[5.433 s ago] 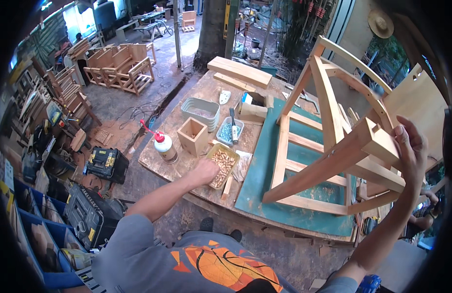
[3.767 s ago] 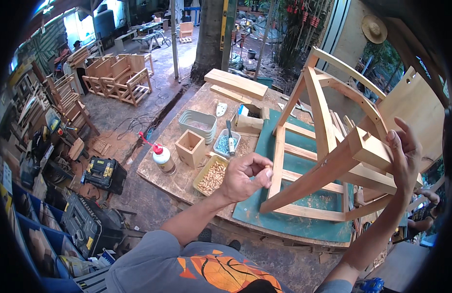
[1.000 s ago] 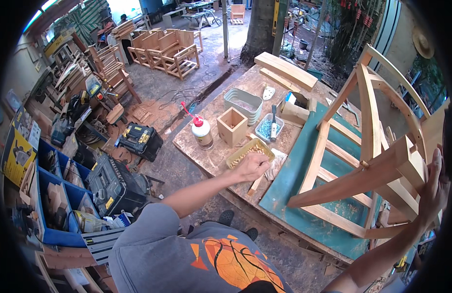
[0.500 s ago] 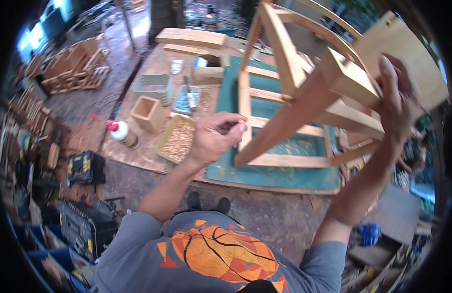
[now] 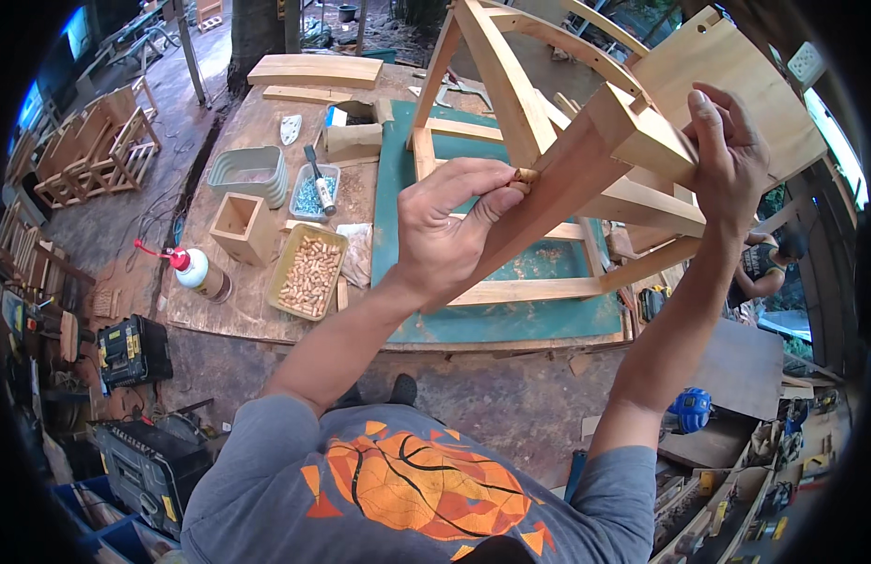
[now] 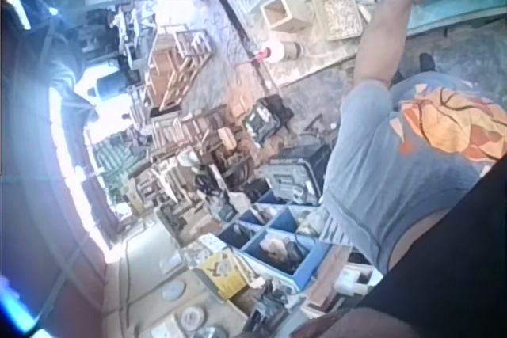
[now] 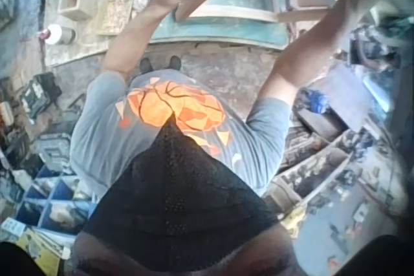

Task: The person places a wooden chair on the workbench, applies glue into the frame holes using a glue bottle, inserts wooden dowel pins into the holes by hand, and hammers them in with a wooden mallet.

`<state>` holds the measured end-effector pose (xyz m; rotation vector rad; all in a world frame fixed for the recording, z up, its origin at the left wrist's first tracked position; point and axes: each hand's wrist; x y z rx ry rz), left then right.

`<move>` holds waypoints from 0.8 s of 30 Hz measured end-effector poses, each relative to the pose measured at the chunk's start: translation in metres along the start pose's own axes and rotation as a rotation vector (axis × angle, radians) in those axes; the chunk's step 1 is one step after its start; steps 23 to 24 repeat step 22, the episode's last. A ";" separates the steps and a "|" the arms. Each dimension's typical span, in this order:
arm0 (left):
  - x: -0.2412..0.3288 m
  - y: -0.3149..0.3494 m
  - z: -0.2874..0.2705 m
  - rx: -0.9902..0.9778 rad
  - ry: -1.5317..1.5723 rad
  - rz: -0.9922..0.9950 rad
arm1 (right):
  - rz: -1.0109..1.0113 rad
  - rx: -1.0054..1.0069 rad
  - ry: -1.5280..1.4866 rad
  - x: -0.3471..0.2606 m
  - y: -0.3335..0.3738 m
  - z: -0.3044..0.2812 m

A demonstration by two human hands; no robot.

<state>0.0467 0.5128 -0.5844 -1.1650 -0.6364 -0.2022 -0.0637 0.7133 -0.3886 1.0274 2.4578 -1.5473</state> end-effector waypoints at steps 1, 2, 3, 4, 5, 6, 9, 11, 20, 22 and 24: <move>0.000 0.001 0.002 0.030 -0.058 0.038 | 0.007 -0.005 -0.028 0.001 0.001 0.000; 0.000 0.000 0.004 0.061 -0.116 0.076 | 0.006 0.000 -0.023 -0.001 0.001 0.000; 0.000 -0.003 0.003 0.059 -0.111 0.079 | 0.001 0.001 -0.018 -0.003 0.001 0.001; 0.002 -0.007 0.001 0.061 -0.174 0.126 | -0.001 0.003 -0.013 -0.004 0.001 0.001; 0.003 -0.010 0.000 0.064 -0.237 0.173 | 0.000 0.006 -0.010 -0.003 0.002 0.001; 0.003 -0.010 0.002 0.061 -0.234 0.174 | -0.011 0.012 -0.017 -0.002 0.002 0.001; 0.005 -0.010 0.003 0.073 -0.238 0.182 | -0.030 0.033 -0.022 -0.002 0.001 0.002; 0.009 -0.012 0.003 0.032 -0.271 0.190 | -0.035 0.051 -0.012 -0.002 0.001 0.000; 0.016 -0.017 -0.006 -0.100 -0.300 0.120 | -0.060 0.034 -0.051 -0.001 0.001 0.001; 0.020 -0.021 -0.011 -0.169 -0.357 0.117 | -0.072 0.018 -0.001 0.000 0.001 0.000; 0.020 -0.021 -0.011 -0.169 -0.357 0.117 | -0.072 0.018 -0.001 0.000 0.001 0.000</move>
Point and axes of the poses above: each hand's wrist, its own y-axis away from the middle knuckle, its own z-axis out of the palm, x = y × z, and after that the axes turned 1 degree about y, right-handed
